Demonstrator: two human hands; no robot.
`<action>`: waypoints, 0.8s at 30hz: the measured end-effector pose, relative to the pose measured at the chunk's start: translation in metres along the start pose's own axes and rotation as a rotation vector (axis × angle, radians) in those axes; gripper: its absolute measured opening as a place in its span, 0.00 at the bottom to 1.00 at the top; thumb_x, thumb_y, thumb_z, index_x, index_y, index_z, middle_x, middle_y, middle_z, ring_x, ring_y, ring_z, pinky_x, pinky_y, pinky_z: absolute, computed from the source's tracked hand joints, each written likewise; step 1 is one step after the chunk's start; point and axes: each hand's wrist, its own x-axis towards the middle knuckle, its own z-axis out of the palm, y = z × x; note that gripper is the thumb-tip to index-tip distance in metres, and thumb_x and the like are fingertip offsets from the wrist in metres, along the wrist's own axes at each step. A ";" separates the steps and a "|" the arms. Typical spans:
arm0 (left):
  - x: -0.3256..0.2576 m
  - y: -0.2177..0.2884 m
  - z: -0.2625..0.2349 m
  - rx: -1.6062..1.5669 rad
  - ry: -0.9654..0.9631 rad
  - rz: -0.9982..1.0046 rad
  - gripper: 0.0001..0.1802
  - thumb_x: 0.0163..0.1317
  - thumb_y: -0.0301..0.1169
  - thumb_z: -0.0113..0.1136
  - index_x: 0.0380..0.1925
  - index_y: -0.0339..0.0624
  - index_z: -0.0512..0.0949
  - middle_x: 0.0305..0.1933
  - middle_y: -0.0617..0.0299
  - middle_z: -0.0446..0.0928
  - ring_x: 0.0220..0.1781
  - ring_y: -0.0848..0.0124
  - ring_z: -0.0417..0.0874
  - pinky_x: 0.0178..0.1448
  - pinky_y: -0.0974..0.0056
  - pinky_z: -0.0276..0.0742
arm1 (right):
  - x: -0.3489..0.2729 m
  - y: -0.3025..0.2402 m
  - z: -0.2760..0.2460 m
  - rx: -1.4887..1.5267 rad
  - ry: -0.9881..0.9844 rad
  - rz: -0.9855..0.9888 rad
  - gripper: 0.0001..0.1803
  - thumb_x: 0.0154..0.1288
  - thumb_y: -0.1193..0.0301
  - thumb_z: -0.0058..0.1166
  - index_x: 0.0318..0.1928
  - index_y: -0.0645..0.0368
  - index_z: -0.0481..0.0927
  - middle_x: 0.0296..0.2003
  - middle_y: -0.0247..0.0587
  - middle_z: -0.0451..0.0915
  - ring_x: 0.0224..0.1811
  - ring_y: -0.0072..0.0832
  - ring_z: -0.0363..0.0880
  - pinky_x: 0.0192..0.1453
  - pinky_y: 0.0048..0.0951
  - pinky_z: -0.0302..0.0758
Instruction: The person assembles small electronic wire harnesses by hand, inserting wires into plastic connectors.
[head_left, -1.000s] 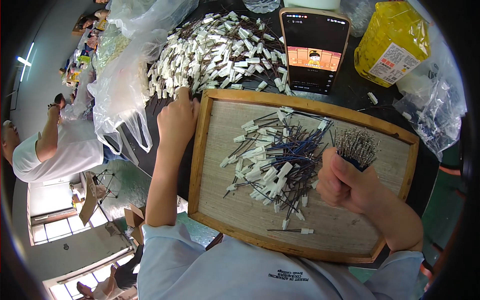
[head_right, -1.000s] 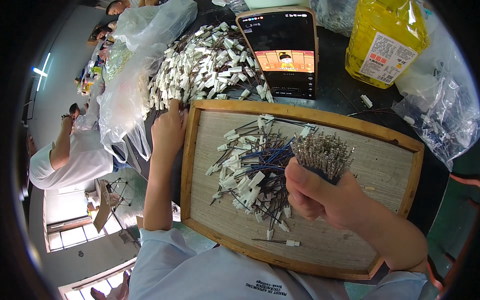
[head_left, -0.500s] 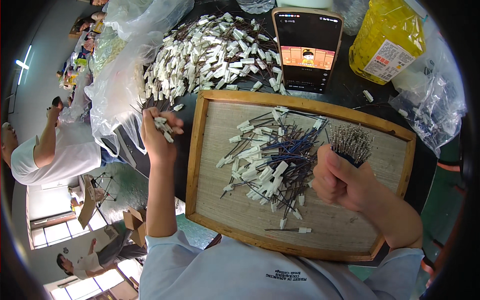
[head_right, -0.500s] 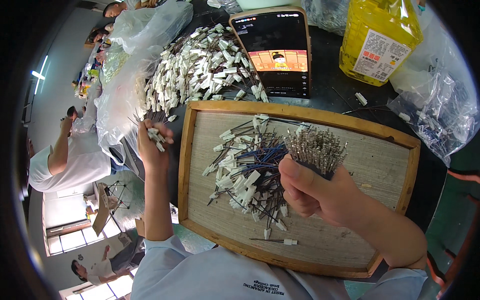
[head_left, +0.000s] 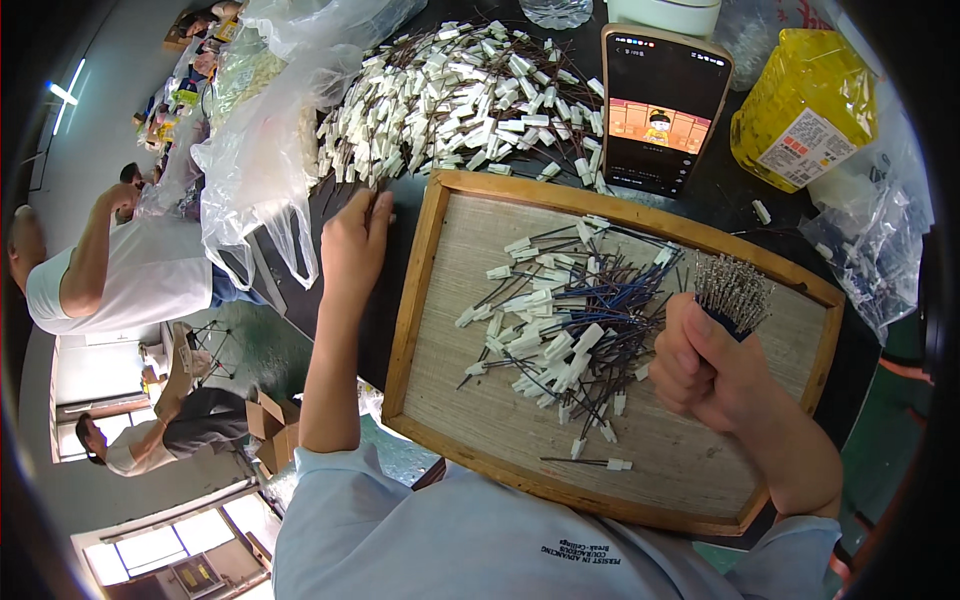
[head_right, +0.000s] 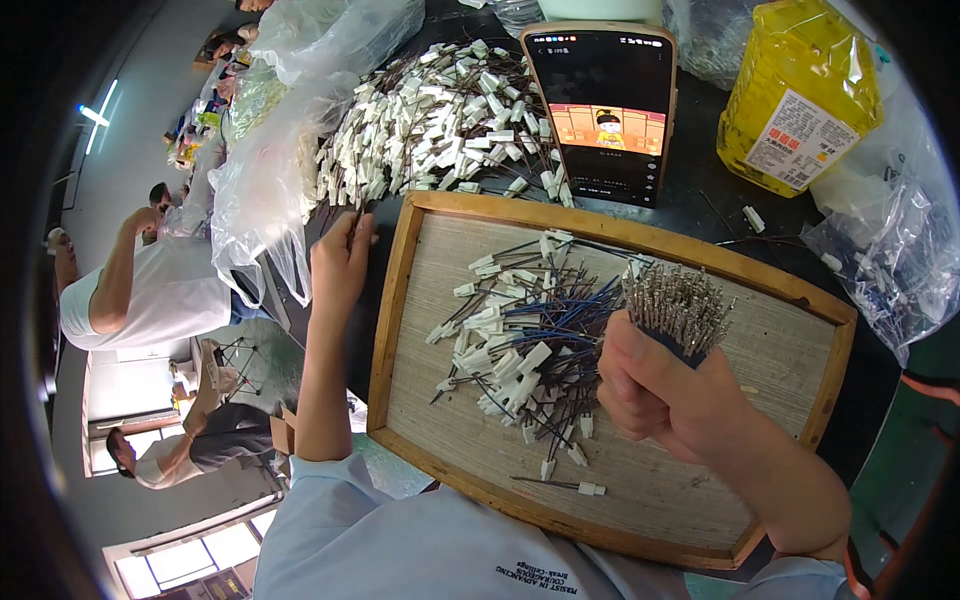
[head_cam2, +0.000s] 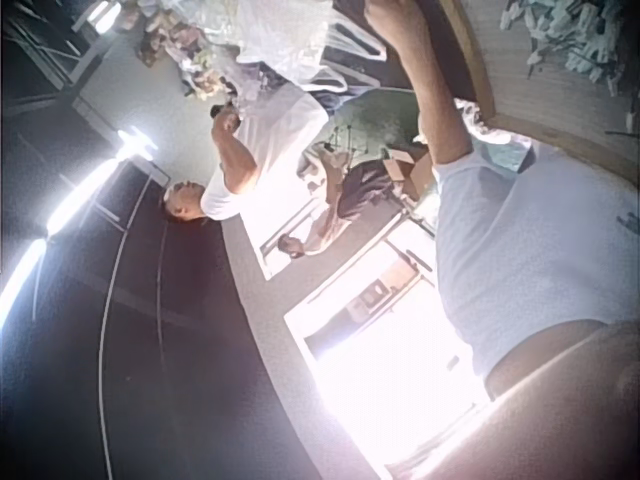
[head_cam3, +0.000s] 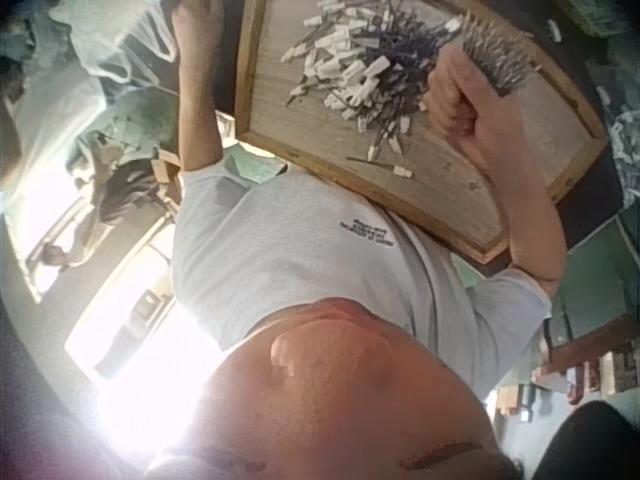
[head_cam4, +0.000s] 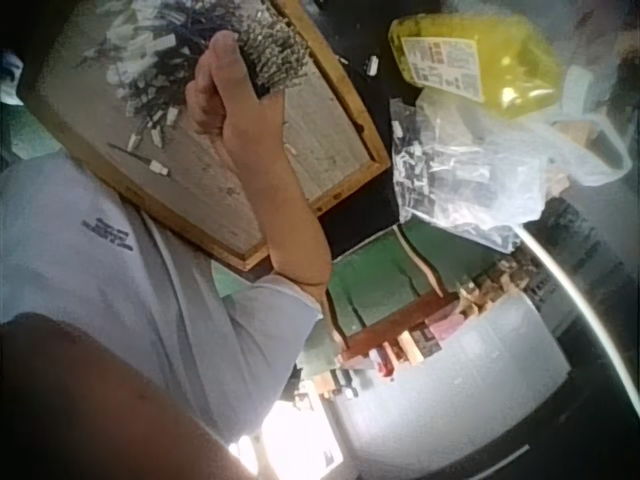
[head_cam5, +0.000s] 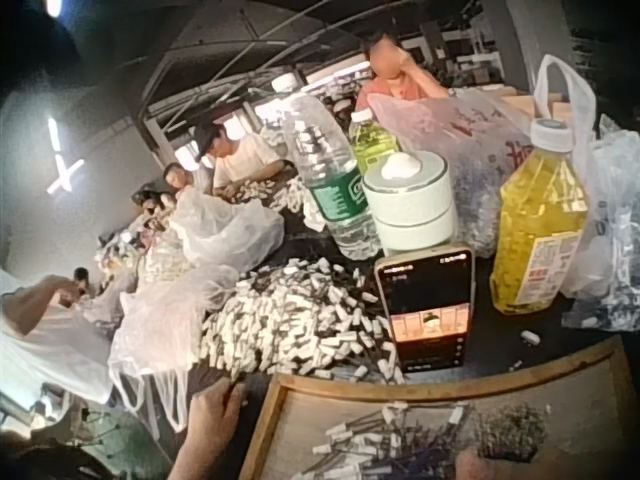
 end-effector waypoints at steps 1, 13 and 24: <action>-0.002 0.004 -0.003 0.124 -0.081 -0.070 0.16 0.64 0.36 0.54 0.24 0.34 0.74 0.17 0.51 0.72 0.17 0.56 0.71 0.25 0.57 0.66 | 0.000 0.000 -0.001 -0.006 0.009 -0.005 0.20 0.70 0.59 0.47 0.22 0.55 0.66 0.12 0.24 0.57 0.12 0.15 0.52 0.16 0.21 0.47; -0.018 0.017 -0.031 0.428 -0.225 -0.218 0.17 0.62 0.42 0.56 0.27 0.38 0.73 0.20 0.50 0.76 0.26 0.52 0.80 0.31 0.54 0.72 | 0.002 0.003 -0.001 -0.003 -0.027 -0.039 0.19 0.70 0.60 0.45 0.23 0.55 0.65 0.12 0.25 0.56 0.12 0.15 0.51 0.15 0.21 0.48; 0.014 0.029 -0.007 -0.481 -0.278 -0.181 0.06 0.65 0.27 0.47 0.35 0.35 0.70 0.20 0.62 0.71 0.20 0.76 0.69 0.26 0.70 0.64 | 0.002 0.004 -0.003 -0.001 -0.066 -0.042 0.19 0.71 0.60 0.43 0.23 0.55 0.64 0.12 0.25 0.54 0.12 0.15 0.49 0.16 0.21 0.47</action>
